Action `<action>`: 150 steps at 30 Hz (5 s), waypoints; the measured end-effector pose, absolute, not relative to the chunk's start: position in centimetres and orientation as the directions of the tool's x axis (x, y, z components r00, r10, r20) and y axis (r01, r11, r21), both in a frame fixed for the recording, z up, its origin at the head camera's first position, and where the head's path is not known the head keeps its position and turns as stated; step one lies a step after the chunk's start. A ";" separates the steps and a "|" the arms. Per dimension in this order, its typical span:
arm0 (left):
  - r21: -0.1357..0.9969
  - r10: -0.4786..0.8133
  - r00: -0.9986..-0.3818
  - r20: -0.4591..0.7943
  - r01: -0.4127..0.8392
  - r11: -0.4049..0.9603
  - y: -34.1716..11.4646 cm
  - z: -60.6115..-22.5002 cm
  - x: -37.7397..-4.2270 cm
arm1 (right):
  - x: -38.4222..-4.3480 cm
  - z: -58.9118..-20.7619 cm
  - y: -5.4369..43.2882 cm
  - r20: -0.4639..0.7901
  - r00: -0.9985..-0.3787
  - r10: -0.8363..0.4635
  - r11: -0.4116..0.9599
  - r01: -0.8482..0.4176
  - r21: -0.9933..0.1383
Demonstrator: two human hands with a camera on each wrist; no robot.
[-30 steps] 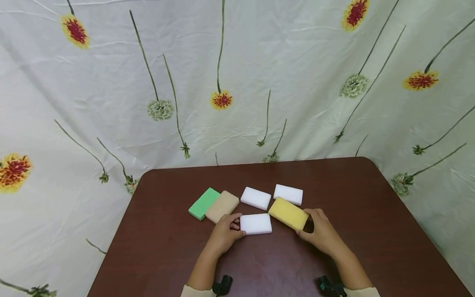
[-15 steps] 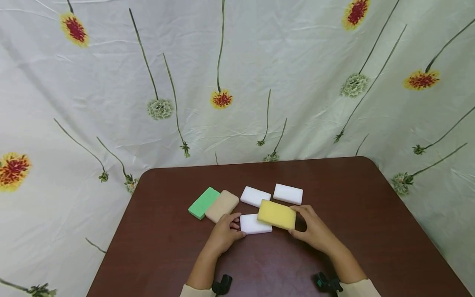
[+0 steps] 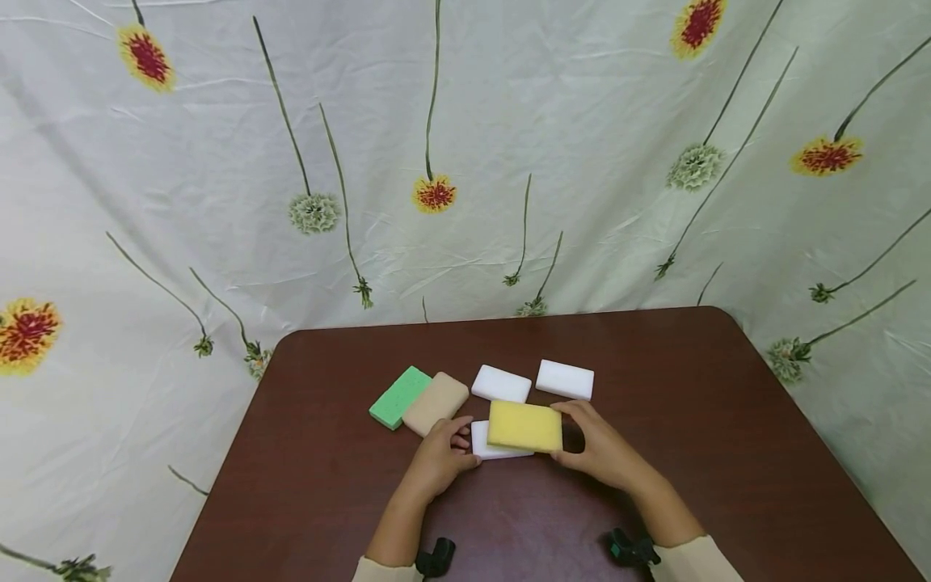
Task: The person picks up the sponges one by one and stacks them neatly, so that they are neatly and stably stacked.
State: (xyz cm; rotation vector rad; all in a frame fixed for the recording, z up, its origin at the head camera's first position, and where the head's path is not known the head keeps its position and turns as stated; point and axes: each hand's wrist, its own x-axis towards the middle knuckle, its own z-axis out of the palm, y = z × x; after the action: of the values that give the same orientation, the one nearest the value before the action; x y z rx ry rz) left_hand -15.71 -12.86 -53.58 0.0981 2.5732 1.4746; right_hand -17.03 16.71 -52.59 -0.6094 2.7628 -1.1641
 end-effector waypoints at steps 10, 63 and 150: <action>0.862 0.144 -0.981 -0.127 -0.038 0.505 -12.9 -53.7 -15.7 | -17.2 -52.6 15.4 0.082 -0.894 -0.441 0.620 -0.369 -0.692; 0.945 0.200 -0.966 -0.162 -0.093 0.313 -13.1 -53.0 -15.4 | -18.3 -52.9 14.3 0.020 -0.867 -0.497 0.598 -0.359 -0.717; 0.962 0.223 -0.959 -0.176 -0.120 0.244 -13.6 -53.2 -15.4 | -24.5 -53.7 21.7 -0.137 -0.974 -0.180 0.639 -0.010 -0.769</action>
State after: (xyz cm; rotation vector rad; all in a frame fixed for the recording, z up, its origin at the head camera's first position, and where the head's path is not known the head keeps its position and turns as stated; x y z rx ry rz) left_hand -15.41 -13.58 -53.24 0.0965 2.2435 1.7737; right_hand -24.53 21.70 -53.74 -0.1559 2.6584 -1.2457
